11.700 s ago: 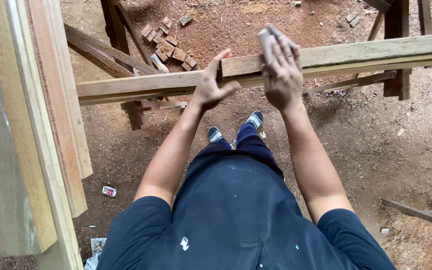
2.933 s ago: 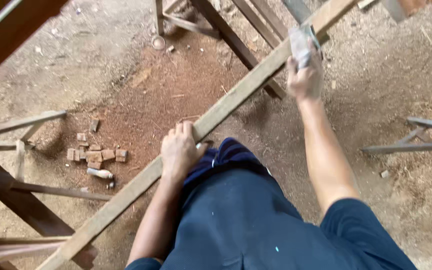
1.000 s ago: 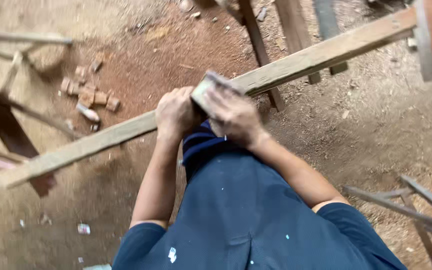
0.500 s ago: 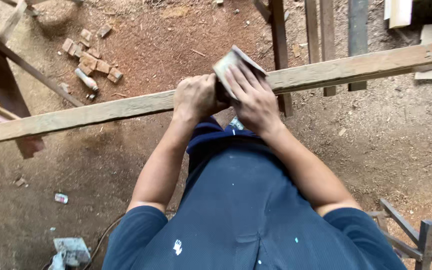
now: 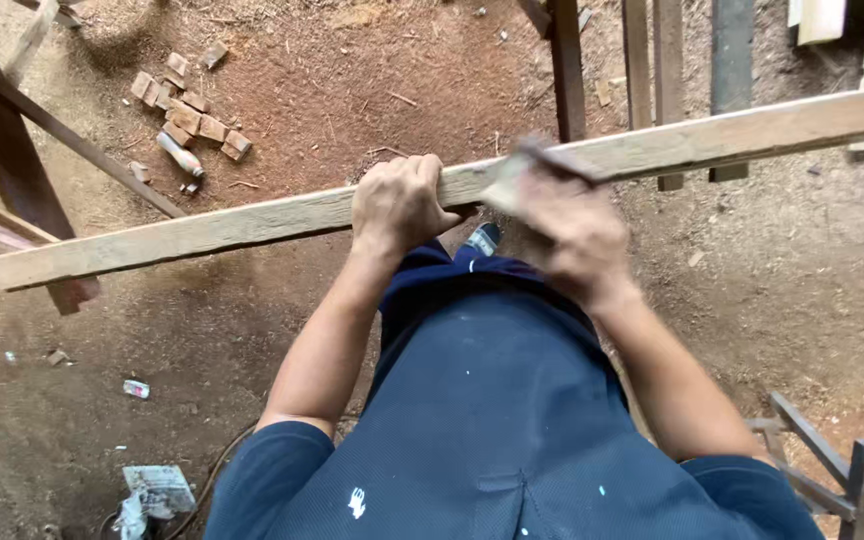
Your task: The person sands a long wooden plank resting on a sawhorse using a sanding block. They move the block back and forth along the length of the plank, applying pressure to smooth the surface. The person occasionally flips the plank to sand the opposite side.
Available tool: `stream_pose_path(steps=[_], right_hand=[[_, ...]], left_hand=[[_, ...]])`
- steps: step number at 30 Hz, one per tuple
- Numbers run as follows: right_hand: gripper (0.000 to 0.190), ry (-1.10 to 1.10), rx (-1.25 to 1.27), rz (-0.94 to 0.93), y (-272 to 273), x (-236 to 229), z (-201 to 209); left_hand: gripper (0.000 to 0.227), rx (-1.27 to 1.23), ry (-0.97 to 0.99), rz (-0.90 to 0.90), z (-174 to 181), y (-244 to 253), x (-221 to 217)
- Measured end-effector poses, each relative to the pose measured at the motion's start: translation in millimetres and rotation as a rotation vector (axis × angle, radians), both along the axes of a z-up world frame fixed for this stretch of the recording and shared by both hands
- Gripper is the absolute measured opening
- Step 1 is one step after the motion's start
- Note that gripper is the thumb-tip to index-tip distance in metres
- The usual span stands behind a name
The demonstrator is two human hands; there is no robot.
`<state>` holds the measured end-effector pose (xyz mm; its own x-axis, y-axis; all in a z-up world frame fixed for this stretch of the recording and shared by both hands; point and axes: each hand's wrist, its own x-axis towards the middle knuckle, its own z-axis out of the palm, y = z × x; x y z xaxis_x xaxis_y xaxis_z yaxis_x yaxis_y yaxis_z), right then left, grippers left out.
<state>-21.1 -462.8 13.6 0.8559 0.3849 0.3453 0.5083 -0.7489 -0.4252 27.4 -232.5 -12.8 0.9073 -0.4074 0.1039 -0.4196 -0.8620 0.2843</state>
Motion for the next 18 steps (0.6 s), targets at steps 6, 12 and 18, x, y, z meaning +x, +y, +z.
stream_pose_path(steps=[6,12,18], right_hand=[[0.032,-0.132,-0.035,0.102,50.1,-9.3,-13.5],[0.044,0.108,-0.314,-0.142,12.5,18.5,-31.5],[0.043,-0.171,-0.267,-0.272,17.7,10.4,-29.9]], left_hand=[[0.028,0.023,-0.112,-0.022,-18.3,6.2,-3.3],[0.075,0.054,-0.101,0.131,0.3,11.6,-9.5],[0.034,-0.01,-0.125,0.021,-18.6,35.4,-16.9]])
